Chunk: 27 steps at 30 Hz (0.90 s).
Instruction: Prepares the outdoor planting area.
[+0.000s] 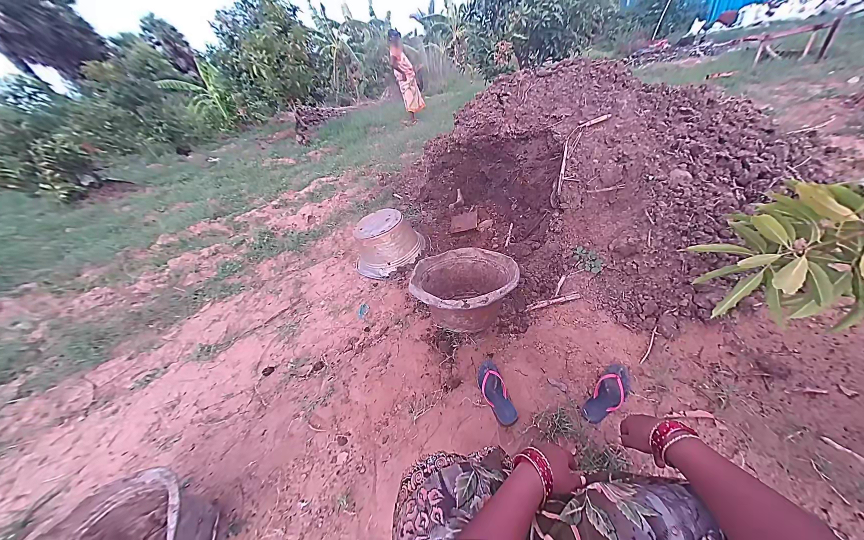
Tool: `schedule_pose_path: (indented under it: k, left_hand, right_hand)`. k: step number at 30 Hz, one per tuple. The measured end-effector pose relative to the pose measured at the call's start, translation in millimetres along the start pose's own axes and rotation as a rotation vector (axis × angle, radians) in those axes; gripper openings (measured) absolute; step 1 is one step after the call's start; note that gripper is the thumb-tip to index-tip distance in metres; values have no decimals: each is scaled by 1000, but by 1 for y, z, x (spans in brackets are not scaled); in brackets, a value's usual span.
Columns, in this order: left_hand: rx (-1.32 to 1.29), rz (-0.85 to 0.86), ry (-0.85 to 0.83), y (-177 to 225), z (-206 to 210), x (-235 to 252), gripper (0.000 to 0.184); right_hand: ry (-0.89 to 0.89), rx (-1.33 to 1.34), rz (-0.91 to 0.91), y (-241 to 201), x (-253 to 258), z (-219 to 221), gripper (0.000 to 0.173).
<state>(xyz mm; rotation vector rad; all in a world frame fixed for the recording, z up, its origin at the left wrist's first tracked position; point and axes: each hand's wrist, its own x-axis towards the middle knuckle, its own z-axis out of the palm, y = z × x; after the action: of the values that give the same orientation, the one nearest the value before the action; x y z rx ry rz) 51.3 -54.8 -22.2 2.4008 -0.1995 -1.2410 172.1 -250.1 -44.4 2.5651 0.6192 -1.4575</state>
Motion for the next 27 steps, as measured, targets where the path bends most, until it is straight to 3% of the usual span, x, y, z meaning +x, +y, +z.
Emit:
schedule_pose_path:
  k: [27]
  left_hand:
    - [7,-3,-33,-8,11,-1,53]
  right_hand:
    - [43,47,-37,-13,-14,0,48]
